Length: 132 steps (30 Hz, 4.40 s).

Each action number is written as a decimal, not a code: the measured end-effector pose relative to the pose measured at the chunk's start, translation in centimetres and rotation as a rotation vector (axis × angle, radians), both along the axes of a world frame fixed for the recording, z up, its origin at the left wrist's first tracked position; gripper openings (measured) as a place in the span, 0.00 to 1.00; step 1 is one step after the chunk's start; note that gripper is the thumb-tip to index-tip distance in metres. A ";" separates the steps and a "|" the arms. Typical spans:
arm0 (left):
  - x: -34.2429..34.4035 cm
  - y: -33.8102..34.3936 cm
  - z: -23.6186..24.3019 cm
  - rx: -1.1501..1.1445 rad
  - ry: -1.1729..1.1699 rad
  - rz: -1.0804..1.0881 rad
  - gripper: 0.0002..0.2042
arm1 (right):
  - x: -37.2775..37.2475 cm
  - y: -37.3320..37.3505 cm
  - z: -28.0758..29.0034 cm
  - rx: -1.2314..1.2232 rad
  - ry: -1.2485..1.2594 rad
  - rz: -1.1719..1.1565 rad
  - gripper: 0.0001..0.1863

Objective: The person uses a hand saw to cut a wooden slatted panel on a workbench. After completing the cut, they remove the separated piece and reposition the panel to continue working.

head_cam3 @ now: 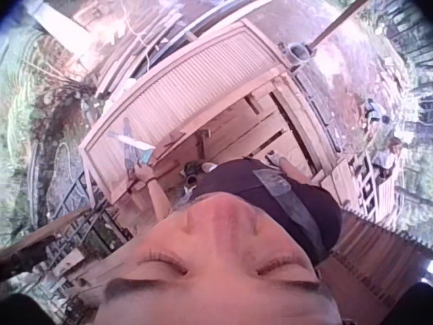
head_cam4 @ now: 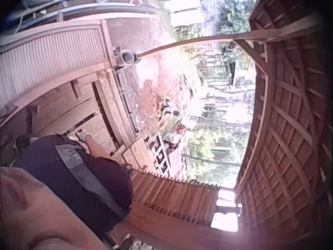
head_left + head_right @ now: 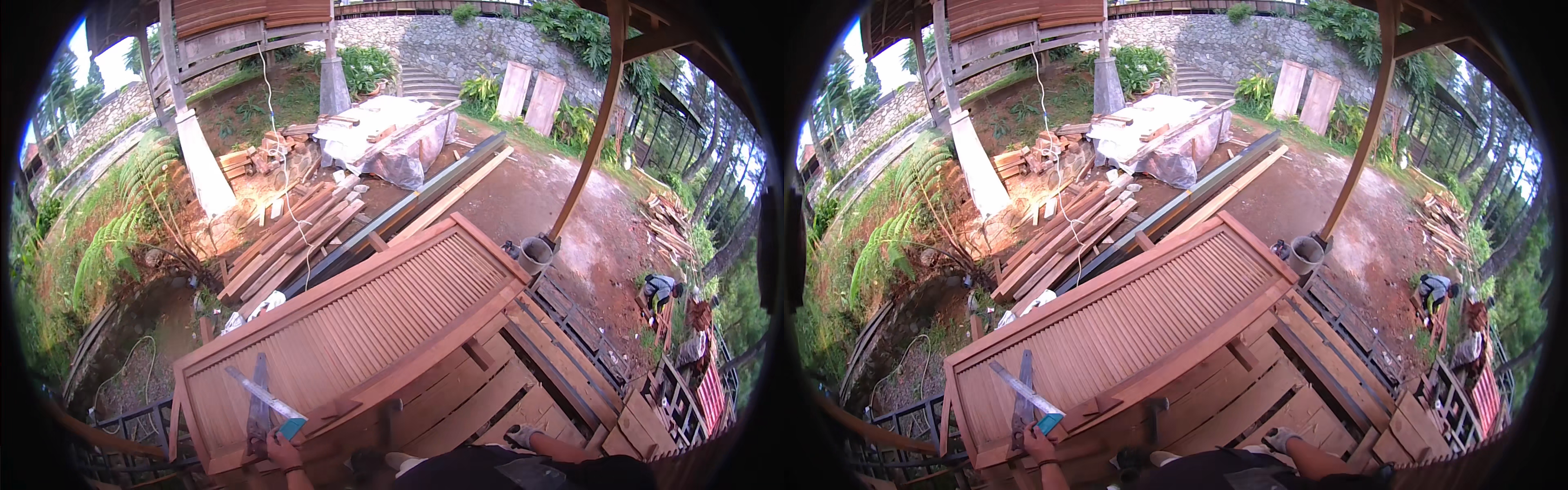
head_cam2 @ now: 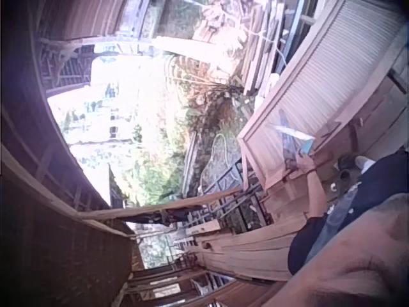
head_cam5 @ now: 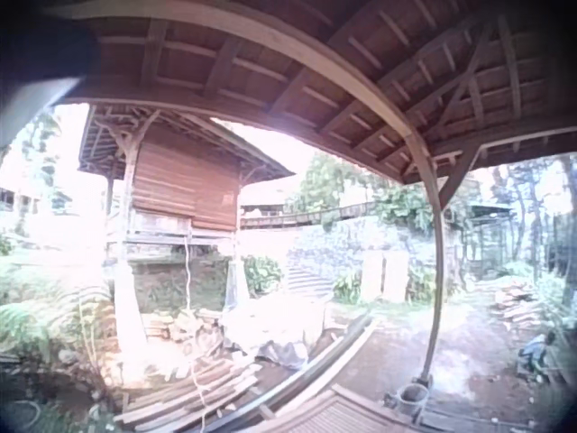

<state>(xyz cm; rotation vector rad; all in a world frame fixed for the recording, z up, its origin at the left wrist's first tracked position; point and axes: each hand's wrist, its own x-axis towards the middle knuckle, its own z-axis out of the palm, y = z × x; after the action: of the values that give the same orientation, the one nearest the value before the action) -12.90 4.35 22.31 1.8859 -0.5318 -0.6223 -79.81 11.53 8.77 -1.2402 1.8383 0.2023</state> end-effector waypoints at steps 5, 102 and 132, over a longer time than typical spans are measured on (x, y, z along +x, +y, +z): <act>-19.1 1.7 2.5 -0.115 0.307 -0.513 0.11 | 7.3 -7.2 8.9 -0.032 -0.727 -0.433 0.17; -84.6 -51.6 -13.7 0.557 -0.141 -0.458 0.14 | -44.1 -63.1 -9.9 0.761 -0.883 -0.182 0.12; -81.7 -55.4 -21.4 0.308 -0.382 -0.613 0.14 | -38.5 -59.9 -10.3 0.601 -1.151 -0.719 0.14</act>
<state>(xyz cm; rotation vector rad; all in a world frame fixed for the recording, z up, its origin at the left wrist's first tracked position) -94.64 -51.01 0.90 2.1477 -1.3585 -0.7684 -118.30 -48.39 -1.56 -0.0996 0.9511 -0.2999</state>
